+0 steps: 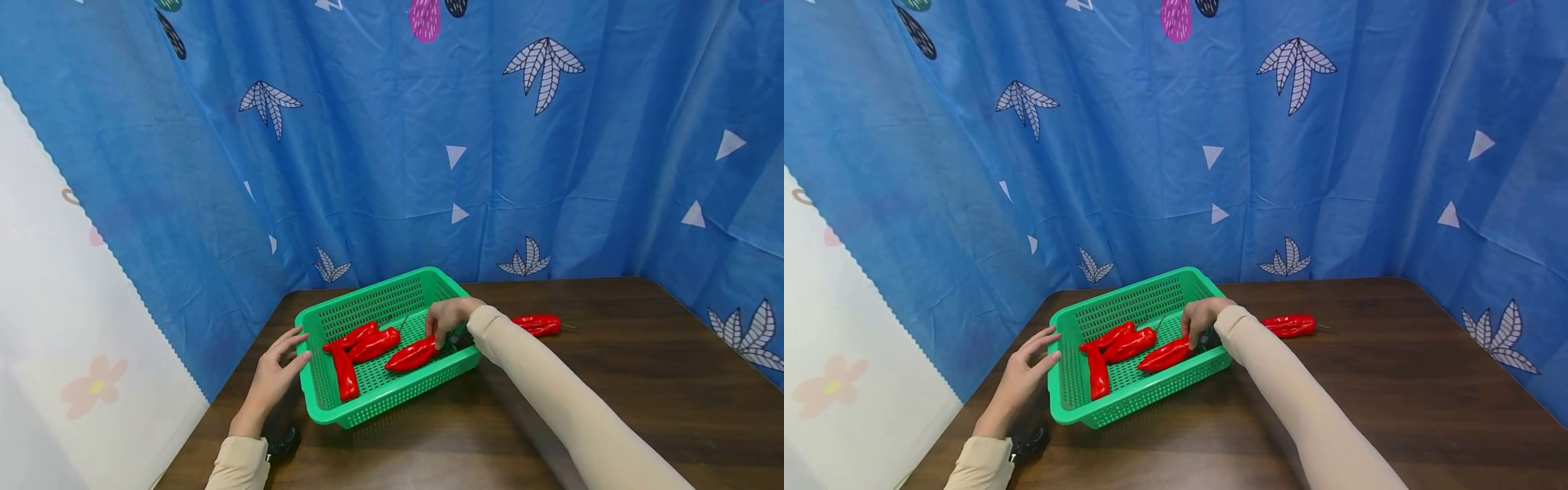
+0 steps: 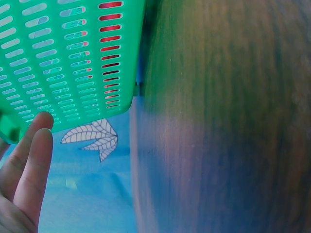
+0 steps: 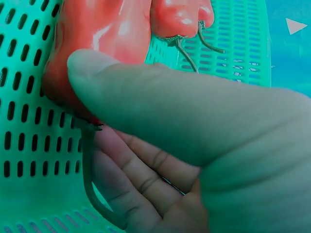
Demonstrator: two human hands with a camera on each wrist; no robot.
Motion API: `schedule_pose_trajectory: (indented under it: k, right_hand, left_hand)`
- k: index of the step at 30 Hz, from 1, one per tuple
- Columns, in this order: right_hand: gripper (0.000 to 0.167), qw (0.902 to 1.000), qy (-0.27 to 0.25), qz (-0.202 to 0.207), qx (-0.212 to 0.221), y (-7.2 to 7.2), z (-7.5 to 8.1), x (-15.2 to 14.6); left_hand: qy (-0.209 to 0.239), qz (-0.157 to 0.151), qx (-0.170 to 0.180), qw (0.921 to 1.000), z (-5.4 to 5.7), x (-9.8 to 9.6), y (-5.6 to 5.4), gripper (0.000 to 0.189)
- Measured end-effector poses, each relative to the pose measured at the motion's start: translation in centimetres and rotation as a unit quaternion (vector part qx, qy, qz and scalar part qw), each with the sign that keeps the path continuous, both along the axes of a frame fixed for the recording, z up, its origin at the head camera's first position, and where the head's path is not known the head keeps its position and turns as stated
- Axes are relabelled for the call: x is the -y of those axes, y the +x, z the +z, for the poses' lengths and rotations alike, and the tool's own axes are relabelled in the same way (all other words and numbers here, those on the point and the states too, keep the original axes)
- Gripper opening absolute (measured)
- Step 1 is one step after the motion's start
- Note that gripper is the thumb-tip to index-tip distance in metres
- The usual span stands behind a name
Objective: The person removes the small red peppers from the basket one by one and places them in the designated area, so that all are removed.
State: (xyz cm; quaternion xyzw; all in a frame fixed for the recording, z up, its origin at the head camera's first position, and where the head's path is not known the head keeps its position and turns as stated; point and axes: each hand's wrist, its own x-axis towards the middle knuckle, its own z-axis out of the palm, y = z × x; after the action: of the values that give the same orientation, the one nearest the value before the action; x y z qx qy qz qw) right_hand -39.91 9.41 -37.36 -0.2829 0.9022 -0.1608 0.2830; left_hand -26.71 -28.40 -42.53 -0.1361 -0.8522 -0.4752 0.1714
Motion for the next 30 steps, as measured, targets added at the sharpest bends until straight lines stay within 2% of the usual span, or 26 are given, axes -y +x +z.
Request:
schedule_pose_trajectory:
  k: [14, 23, 30]
  right_hand:
    - [0.008, 0.9985, -0.051, -0.005, 0.020, -0.12, -0.19, -0.23]
    - [0.020, 0.9986, -0.012, 0.020, 0.047, -0.18, -0.01, -0.24]
    - [0.017, 0.9973, -0.006, 0.041, 0.060, -0.26, -0.13, -0.29]
  left_hand:
    - [-0.009, 0.006, -0.003, 0.9999, 0.12, -0.18, 0.04, 0.044]
    - [0.001, 0.007, -0.002, 1.0000, -0.12, -0.15, 0.09, 0.042]
    - [-0.008, 0.008, -0.008, 0.9999, -0.12, -0.14, -0.05, 0.041]
